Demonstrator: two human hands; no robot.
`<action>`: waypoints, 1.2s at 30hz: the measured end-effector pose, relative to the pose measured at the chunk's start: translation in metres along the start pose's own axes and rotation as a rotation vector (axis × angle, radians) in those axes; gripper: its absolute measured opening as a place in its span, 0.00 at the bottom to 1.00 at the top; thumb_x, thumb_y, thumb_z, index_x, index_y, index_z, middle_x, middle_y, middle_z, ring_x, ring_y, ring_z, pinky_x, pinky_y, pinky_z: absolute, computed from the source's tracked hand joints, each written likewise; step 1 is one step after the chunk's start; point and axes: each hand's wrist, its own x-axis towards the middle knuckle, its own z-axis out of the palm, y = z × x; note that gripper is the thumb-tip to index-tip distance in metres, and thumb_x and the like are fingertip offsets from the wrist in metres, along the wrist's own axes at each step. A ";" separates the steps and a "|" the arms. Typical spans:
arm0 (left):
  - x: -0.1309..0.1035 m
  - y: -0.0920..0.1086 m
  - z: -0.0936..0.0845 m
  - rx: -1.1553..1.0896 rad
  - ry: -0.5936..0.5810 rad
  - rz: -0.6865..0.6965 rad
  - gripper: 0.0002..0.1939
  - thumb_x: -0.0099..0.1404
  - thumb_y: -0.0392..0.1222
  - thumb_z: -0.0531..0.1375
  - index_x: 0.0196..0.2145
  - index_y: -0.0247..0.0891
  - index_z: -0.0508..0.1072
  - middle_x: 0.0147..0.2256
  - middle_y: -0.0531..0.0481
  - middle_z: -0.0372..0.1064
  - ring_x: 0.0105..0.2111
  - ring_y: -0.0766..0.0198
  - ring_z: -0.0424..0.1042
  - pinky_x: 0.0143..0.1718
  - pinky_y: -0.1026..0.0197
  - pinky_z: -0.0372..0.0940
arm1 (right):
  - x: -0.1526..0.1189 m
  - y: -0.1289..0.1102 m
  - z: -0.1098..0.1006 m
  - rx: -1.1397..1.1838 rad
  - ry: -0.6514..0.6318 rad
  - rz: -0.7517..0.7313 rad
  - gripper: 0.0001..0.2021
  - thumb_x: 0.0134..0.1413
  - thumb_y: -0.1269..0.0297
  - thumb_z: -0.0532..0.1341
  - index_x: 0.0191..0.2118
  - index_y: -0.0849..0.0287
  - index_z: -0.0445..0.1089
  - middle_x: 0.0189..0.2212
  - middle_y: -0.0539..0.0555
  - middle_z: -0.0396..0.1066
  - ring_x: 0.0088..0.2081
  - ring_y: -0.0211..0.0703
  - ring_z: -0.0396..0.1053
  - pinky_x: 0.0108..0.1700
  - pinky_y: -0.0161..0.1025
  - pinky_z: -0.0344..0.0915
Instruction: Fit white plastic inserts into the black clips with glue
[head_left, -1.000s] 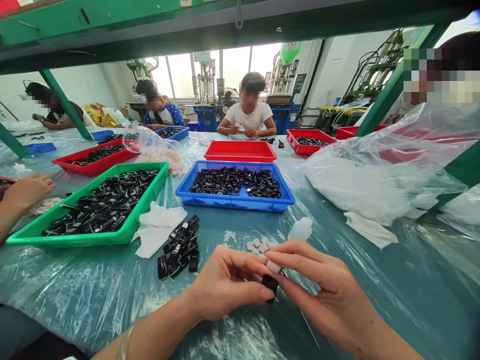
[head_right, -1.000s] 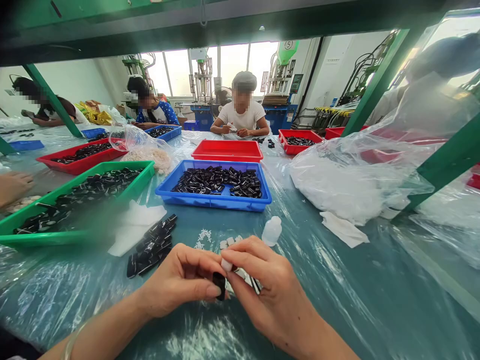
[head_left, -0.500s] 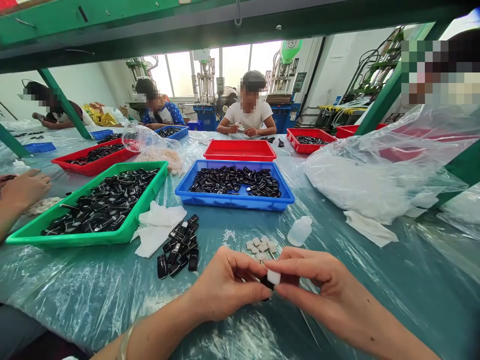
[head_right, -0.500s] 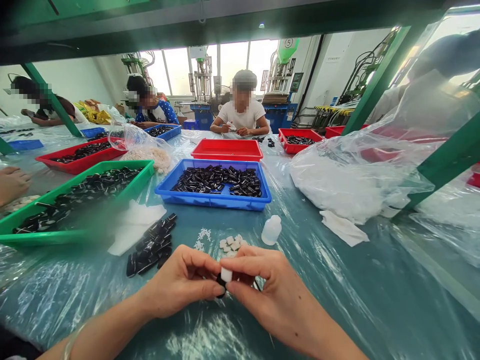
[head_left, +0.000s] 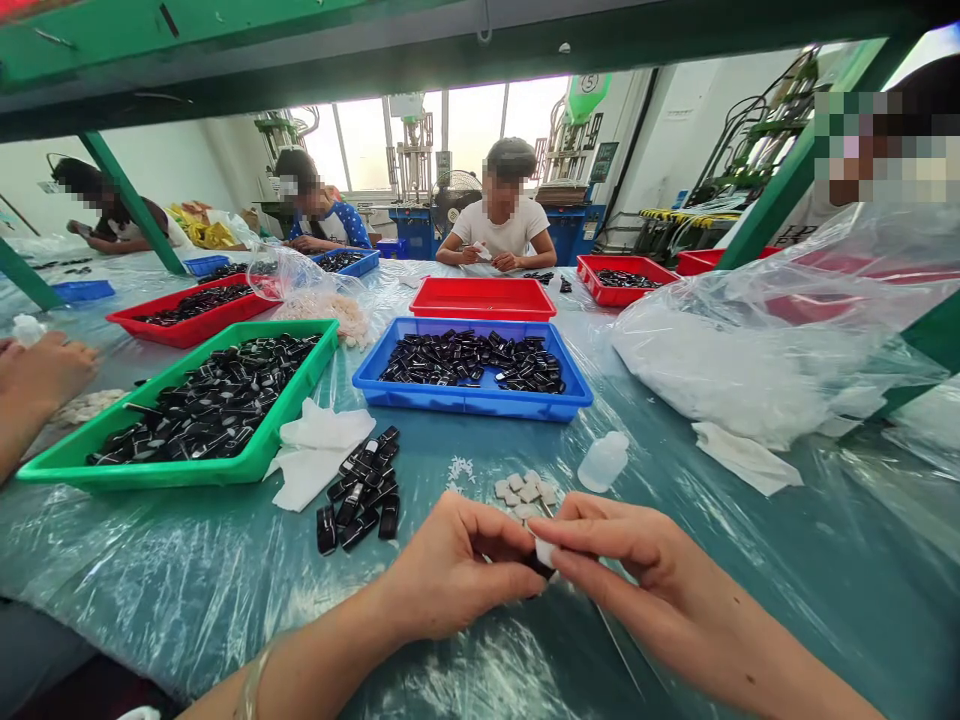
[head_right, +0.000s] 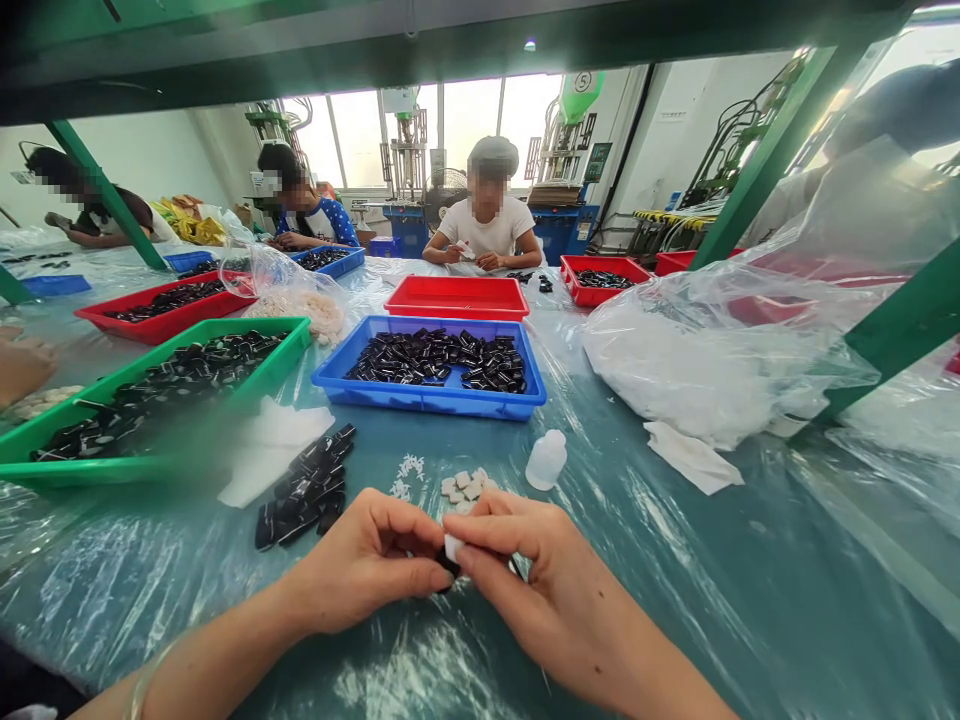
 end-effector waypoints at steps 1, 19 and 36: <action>0.000 -0.001 0.000 -0.001 0.001 -0.007 0.04 0.46 0.32 0.64 0.24 0.32 0.77 0.19 0.54 0.66 0.20 0.73 0.58 0.22 0.68 0.53 | 0.000 0.000 0.001 0.007 0.008 -0.004 0.12 0.59 0.66 0.54 0.30 0.55 0.75 0.22 0.48 0.61 0.24 0.34 0.59 0.27 0.32 0.62; 0.002 -0.001 -0.004 -0.191 0.084 -0.042 0.14 0.44 0.41 0.69 0.29 0.32 0.78 0.22 0.49 0.70 0.22 0.69 0.66 0.25 0.65 0.62 | 0.001 0.005 0.017 0.030 0.307 -0.063 0.06 0.52 0.69 0.59 0.36 0.55 0.72 0.26 0.49 0.69 0.27 0.36 0.67 0.28 0.32 0.65; 0.002 -0.007 0.003 0.031 0.016 0.001 0.09 0.50 0.40 0.64 0.28 0.31 0.79 0.19 0.53 0.65 0.20 0.72 0.58 0.23 0.67 0.52 | -0.001 0.000 0.017 -0.006 0.083 0.010 0.08 0.54 0.72 0.55 0.25 0.57 0.64 0.31 0.51 0.66 0.30 0.38 0.65 0.31 0.36 0.65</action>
